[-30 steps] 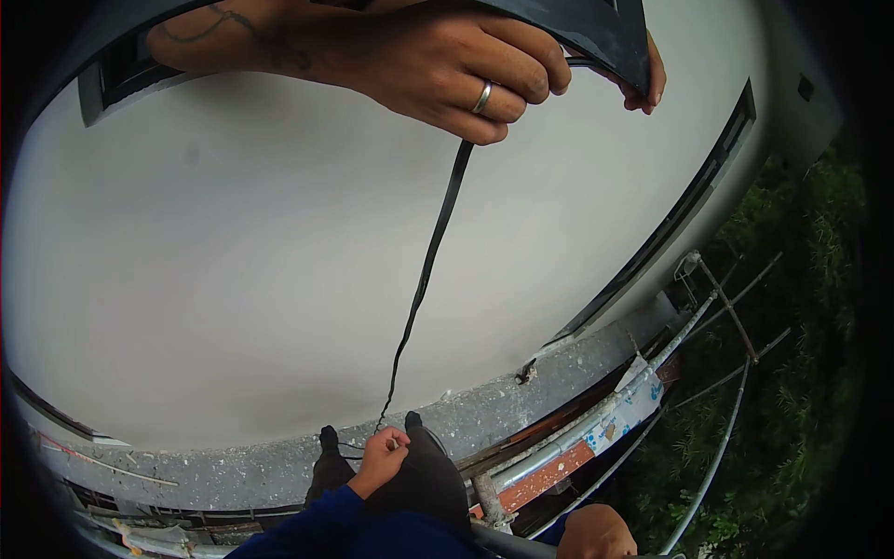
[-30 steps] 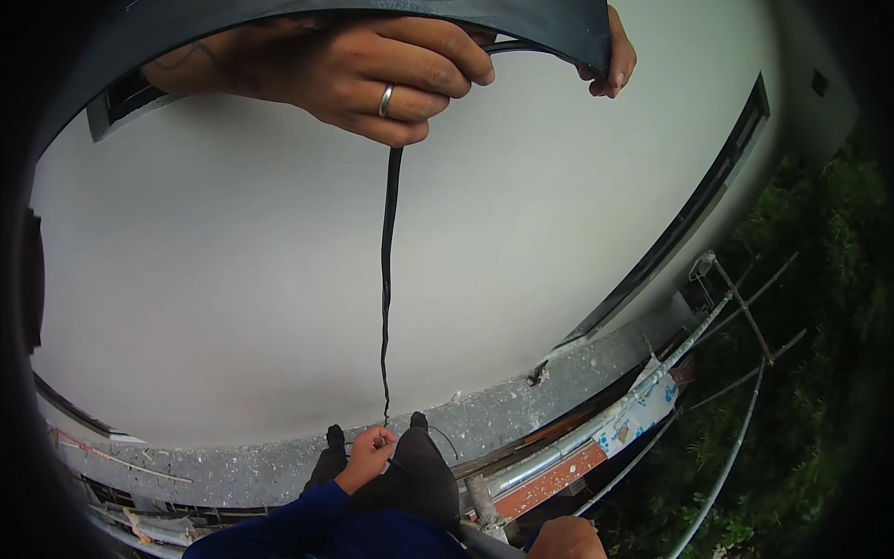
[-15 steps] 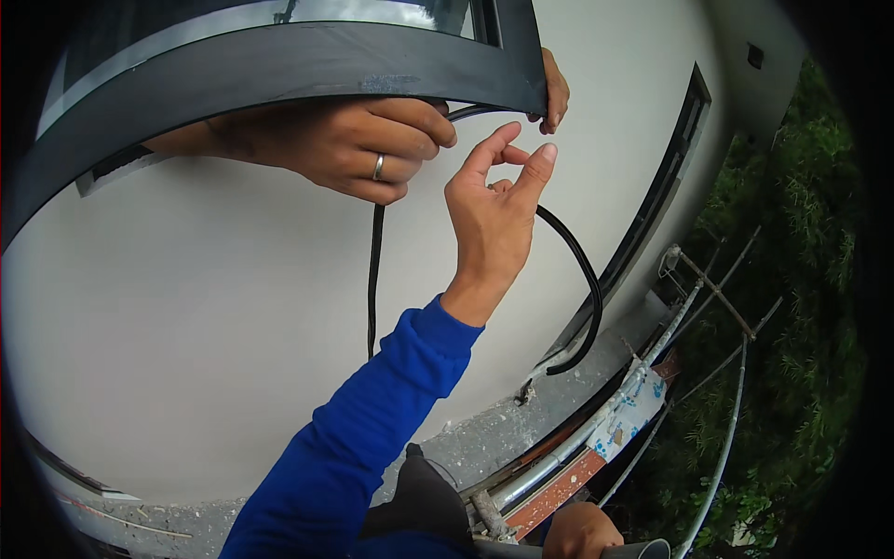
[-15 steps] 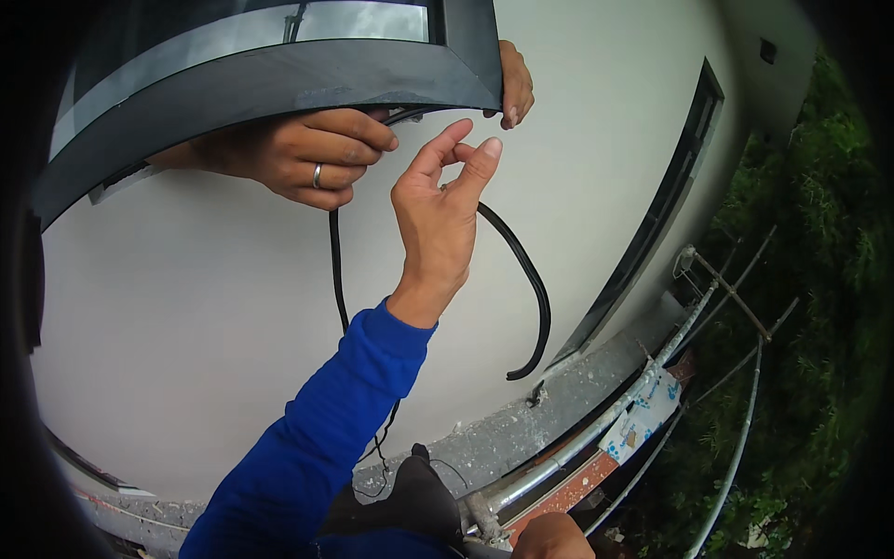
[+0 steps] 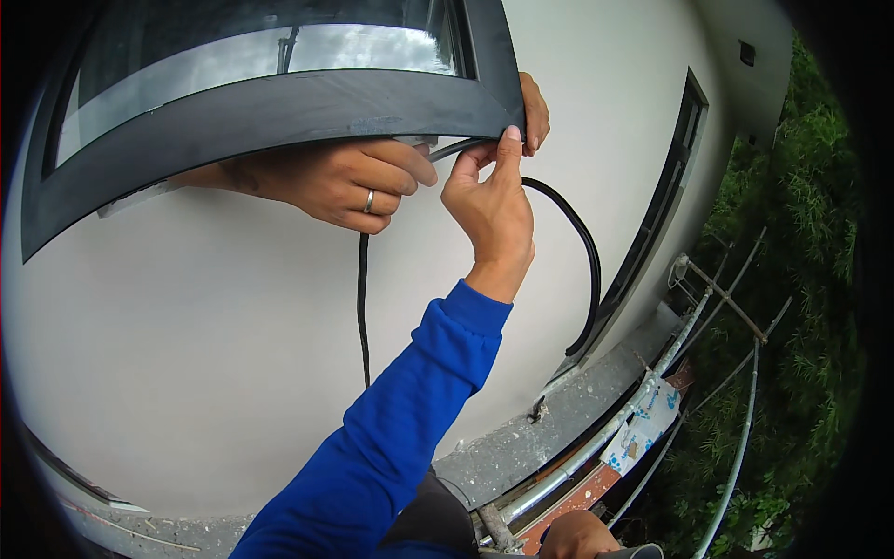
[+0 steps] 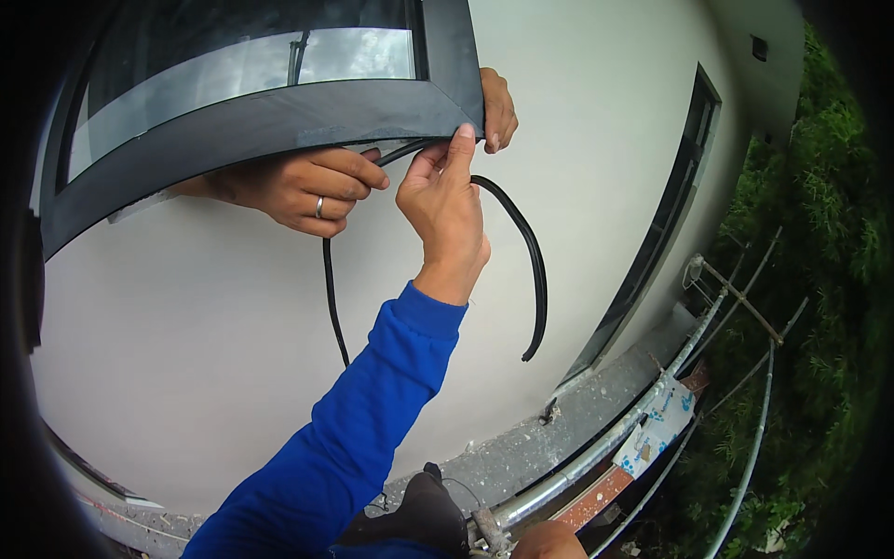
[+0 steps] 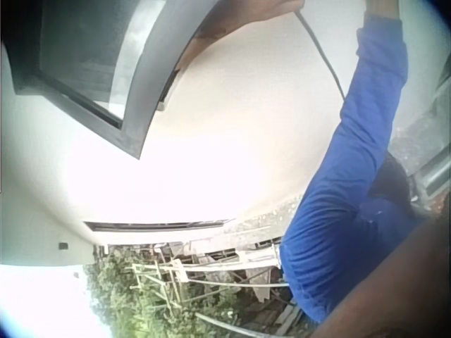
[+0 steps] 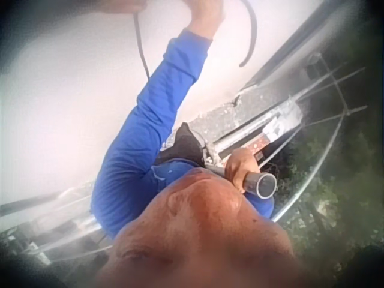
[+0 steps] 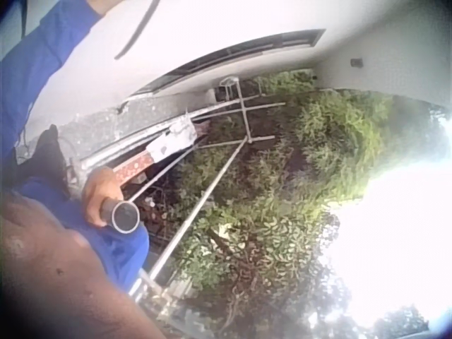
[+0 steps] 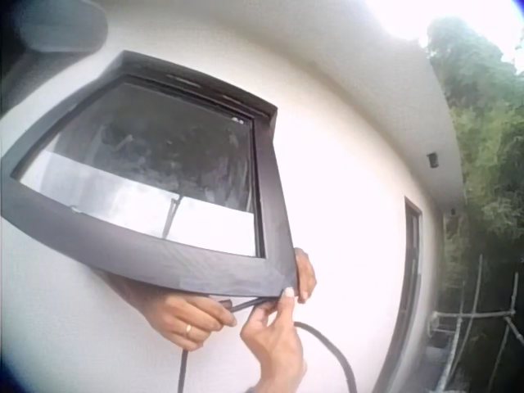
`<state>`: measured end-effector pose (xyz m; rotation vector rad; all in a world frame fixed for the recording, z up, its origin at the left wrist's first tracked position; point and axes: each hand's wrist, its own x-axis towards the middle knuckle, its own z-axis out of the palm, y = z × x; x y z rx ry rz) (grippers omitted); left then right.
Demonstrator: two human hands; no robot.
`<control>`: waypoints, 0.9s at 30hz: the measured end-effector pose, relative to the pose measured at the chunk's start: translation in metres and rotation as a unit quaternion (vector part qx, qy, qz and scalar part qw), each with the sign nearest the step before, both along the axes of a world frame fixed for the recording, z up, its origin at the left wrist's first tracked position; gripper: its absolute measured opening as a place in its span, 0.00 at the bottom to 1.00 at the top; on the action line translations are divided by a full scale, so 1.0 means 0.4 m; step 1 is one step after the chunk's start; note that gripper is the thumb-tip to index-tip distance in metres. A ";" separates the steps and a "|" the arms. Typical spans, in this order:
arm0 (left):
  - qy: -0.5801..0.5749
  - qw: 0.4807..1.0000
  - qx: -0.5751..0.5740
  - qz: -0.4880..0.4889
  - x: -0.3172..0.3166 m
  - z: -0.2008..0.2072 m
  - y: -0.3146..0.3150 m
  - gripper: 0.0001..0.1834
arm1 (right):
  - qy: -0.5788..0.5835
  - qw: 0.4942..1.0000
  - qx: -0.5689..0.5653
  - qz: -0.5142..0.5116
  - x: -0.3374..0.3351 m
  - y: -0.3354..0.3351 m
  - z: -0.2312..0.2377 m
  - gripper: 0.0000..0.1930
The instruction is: The person uncoils a rubber trim strip, feeds it upward, presses it along the groove of a window frame by hand, and helps hold the window frame in place.
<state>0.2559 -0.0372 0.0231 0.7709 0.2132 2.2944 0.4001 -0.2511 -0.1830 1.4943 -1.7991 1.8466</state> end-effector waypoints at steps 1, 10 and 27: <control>0.004 1.000 0.009 0.007 0.002 -0.001 0.000 0.12 | -0.004 1.000 -0.006 -0.001 0.001 0.002 0.000 0.11; 0.029 0.999 -0.006 0.016 -0.012 -0.013 0.004 0.12 | 0.145 0.988 0.052 0.028 0.002 0.004 -0.056 0.10; 0.160 0.983 -0.065 -0.062 -0.118 -0.184 -0.066 0.22 | 0.003 1.000 0.010 -0.001 0.022 -0.008 -0.024 0.14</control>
